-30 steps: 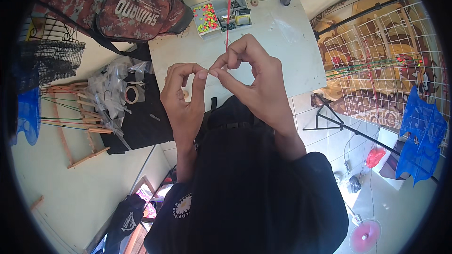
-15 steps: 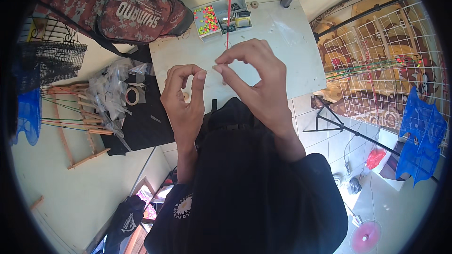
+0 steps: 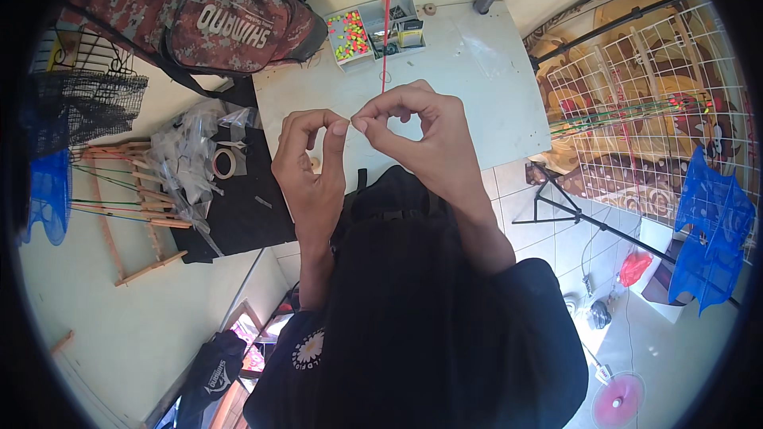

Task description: Replacing or repairing a guide on a fishing rod tip using thread and adhesive.

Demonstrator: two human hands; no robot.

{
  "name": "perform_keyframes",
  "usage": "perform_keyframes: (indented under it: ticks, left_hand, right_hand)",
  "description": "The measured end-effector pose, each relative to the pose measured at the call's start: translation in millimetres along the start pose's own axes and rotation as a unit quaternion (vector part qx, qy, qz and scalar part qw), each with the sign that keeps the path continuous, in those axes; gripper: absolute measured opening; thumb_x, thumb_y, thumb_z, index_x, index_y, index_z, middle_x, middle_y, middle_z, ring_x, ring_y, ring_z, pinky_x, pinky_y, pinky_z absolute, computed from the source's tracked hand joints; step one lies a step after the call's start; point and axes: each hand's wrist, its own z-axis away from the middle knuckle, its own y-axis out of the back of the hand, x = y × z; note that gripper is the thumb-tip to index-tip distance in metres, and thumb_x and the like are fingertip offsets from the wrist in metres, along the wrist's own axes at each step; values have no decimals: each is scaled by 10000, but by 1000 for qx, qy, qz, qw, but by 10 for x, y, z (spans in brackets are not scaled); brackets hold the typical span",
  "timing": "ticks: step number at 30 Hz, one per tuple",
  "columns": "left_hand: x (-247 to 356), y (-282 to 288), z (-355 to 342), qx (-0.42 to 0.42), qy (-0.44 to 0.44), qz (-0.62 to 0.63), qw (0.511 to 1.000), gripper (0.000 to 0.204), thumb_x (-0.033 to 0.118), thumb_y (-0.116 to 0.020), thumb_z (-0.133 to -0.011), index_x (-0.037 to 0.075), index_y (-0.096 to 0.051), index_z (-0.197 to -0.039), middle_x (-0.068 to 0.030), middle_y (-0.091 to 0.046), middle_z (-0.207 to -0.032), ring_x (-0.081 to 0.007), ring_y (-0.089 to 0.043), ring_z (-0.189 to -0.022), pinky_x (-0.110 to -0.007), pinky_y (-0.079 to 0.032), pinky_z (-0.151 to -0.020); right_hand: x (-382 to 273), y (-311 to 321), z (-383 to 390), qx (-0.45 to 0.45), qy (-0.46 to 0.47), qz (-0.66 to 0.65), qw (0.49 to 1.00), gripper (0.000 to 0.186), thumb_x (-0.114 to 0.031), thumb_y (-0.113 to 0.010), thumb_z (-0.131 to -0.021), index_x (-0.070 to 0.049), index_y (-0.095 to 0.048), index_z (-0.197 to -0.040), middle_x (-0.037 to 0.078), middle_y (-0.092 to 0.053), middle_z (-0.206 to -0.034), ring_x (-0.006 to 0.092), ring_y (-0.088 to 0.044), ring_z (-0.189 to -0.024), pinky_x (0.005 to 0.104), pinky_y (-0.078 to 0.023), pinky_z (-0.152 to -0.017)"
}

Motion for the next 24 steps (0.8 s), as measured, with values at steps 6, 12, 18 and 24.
perform_keyframes:
  ticks: [6,12,18,24]
  left_hand:
    - [-10,-1,0,6,2,1,1000,77,93,-662,-868,48,-600,-875,-32,-622,-860,-192,-566,-819,-328,-389,-757]
    - [3,-2,-10,6,4,6,1000,76,88,-657,-869,42,-597,-879,-42,-619,-866,-196,-568,-827,-332,-393,-770]
    - [-31,-24,2,10,-5,9,1000,83,84,-642,-884,25,-584,-884,-41,-590,-865,-158,-500,-786,-298,-372,-724]
    - [-41,-35,8,8,-15,1,1000,87,84,-626,-899,16,-573,-884,-40,-567,-853,-124,-448,-739,-268,-362,-664]
  right_hand:
    - [-24,-24,-3,-23,-5,45,999,112,-143,-703,-774,-48,-709,-832,-18,-624,-708,109,-456,-772,270,-371,-710]
    - [33,-29,-18,-44,-52,-18,998,118,-130,-685,-761,-42,-702,-838,-32,-592,-698,98,-455,-763,267,-367,-723]
    - [61,-32,-30,-62,-57,-112,990,102,-74,-624,-765,-9,-627,-845,-23,-566,-750,66,-475,-737,258,-379,-724]
    - [104,-46,-35,-81,-46,-159,983,63,-38,-615,-819,-13,-604,-876,-12,-568,-810,62,-472,-775,241,-380,-722]
